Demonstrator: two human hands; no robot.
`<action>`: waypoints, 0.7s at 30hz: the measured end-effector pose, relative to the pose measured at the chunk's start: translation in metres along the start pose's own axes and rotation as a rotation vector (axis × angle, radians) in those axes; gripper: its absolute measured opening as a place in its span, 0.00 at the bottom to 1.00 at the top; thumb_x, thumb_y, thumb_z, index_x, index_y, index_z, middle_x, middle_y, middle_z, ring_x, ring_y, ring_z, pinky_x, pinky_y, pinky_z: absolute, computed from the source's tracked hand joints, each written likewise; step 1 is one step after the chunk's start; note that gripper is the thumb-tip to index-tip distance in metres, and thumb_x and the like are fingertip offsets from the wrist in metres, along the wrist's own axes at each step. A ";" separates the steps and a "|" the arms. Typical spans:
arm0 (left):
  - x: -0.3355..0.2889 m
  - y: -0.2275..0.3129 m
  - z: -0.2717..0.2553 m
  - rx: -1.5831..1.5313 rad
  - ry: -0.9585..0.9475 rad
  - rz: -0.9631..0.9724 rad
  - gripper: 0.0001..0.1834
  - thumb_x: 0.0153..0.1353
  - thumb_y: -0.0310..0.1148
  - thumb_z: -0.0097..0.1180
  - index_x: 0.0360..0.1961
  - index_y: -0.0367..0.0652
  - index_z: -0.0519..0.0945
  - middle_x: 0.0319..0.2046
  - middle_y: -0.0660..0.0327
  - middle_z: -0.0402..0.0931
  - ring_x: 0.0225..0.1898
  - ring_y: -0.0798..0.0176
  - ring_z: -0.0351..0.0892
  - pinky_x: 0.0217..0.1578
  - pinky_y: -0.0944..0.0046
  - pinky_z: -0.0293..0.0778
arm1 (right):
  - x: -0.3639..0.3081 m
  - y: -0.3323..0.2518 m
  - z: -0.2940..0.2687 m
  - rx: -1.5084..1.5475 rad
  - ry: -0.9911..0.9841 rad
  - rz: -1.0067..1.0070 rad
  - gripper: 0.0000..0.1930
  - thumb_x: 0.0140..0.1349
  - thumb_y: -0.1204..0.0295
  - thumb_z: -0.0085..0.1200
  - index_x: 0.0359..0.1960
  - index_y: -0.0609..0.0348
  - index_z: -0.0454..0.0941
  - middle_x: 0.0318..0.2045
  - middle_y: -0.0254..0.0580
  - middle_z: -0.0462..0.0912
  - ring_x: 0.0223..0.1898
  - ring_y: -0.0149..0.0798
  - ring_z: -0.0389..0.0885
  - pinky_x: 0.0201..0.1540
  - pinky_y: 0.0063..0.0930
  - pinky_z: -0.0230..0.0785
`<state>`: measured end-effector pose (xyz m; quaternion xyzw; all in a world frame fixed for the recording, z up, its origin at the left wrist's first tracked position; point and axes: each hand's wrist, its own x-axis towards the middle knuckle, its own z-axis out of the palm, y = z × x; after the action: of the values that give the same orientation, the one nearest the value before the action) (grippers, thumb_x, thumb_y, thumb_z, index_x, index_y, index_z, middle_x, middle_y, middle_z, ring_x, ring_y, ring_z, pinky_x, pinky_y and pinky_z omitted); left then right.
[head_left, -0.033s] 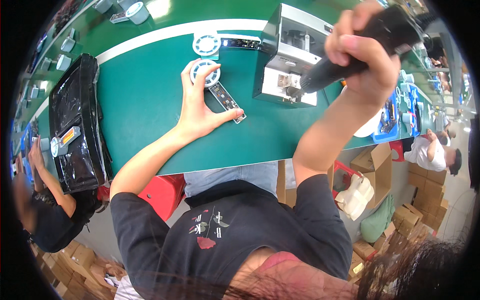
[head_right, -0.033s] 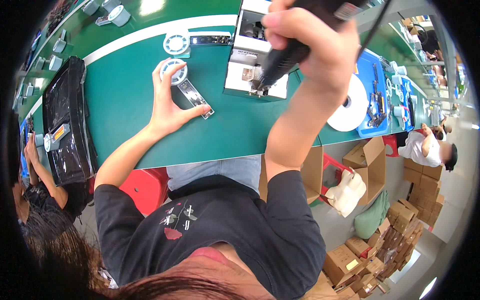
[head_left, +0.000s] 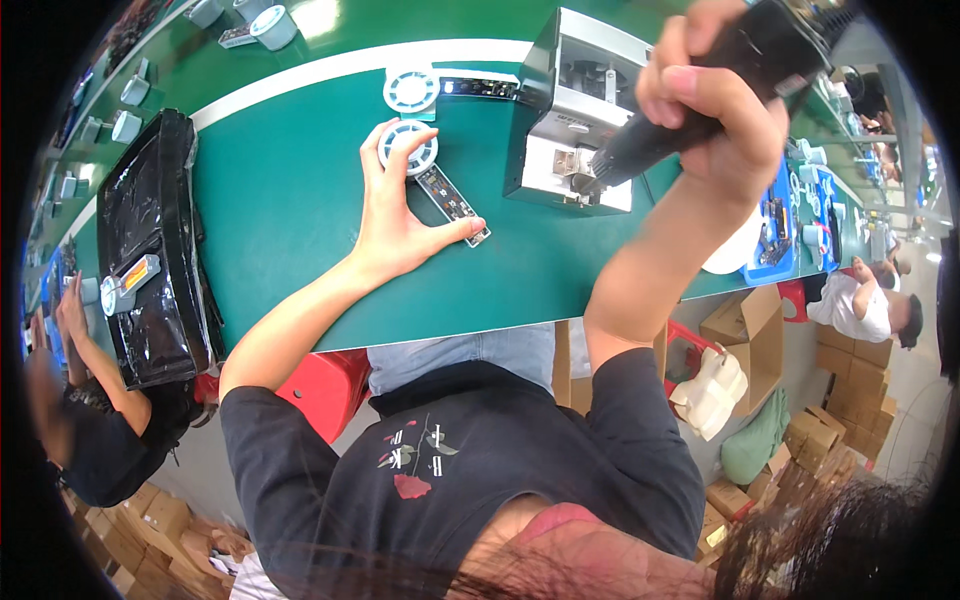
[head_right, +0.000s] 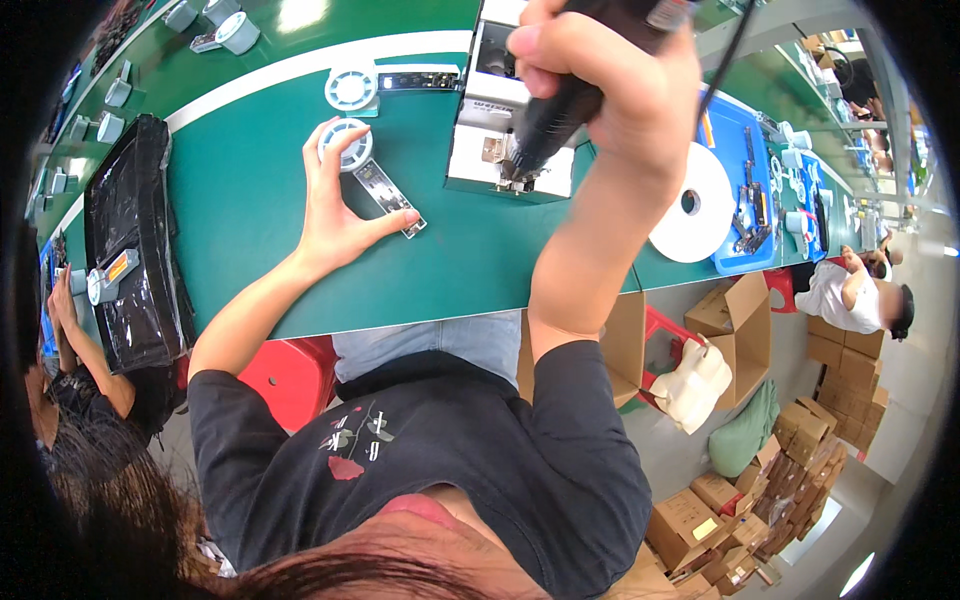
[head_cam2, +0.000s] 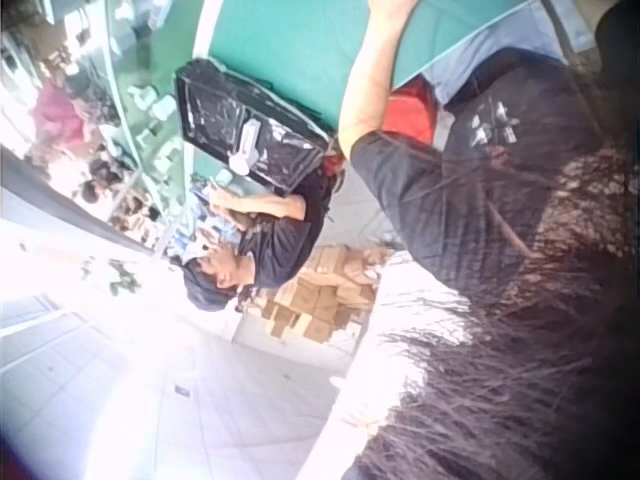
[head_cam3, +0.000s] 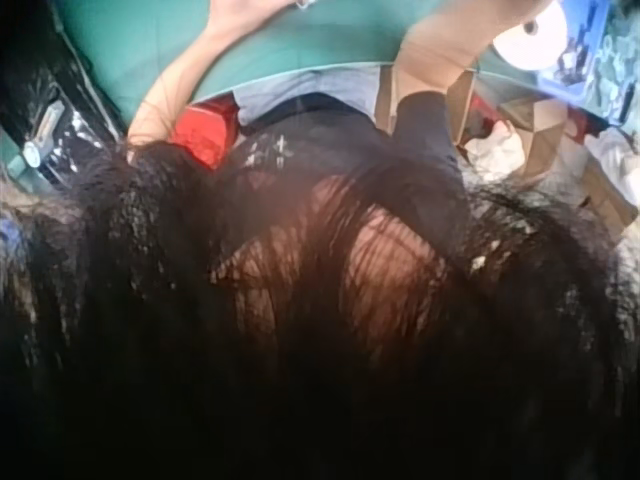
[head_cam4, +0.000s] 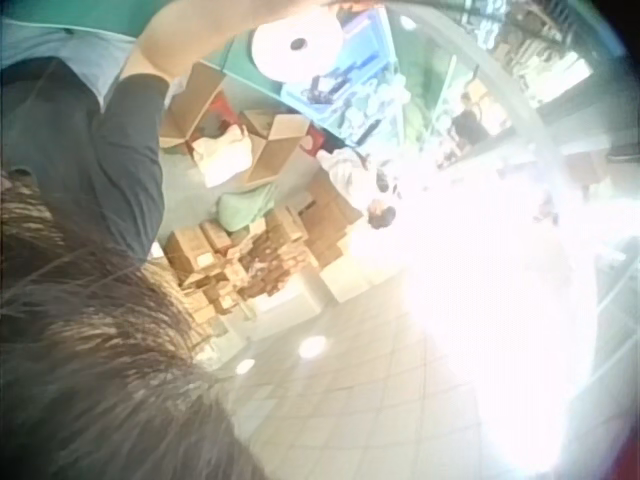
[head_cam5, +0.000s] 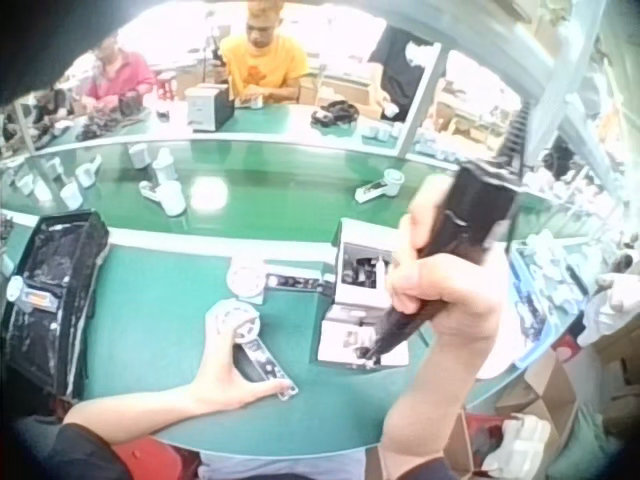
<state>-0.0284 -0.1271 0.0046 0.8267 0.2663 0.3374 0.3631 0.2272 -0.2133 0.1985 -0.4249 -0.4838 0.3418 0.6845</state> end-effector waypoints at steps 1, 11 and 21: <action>0.000 0.000 0.000 -0.010 -0.002 -0.003 0.59 0.39 0.44 0.88 0.73 0.51 0.67 0.72 0.42 0.52 0.77 0.36 0.54 0.74 0.40 0.61 | 0.003 0.001 0.008 0.016 0.082 0.053 0.19 0.43 0.86 0.63 0.36 0.62 0.69 0.21 0.44 0.74 0.16 0.35 0.71 0.22 0.27 0.69; 0.002 0.000 -0.005 -0.083 -0.038 0.014 0.63 0.37 0.45 0.90 0.75 0.55 0.66 0.73 0.41 0.47 0.79 0.36 0.49 0.75 0.39 0.60 | 0.004 0.013 0.034 0.154 -0.511 -0.083 0.17 0.56 0.82 0.57 0.45 0.60 0.66 0.26 0.43 0.73 0.19 0.32 0.69 0.27 0.31 0.67; 0.000 -0.004 -0.003 -0.125 -0.059 -0.018 0.58 0.42 0.38 0.86 0.75 0.58 0.67 0.73 0.40 0.46 0.77 0.32 0.49 0.75 0.39 0.59 | -0.010 0.017 0.077 0.038 -0.605 -0.063 0.18 0.62 0.79 0.61 0.46 0.56 0.63 0.33 0.42 0.77 0.24 0.33 0.73 0.31 0.31 0.71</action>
<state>-0.0316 -0.1228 0.0031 0.8096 0.2414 0.3253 0.4249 0.1497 -0.1961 0.1929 -0.2756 -0.6724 0.4404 0.5273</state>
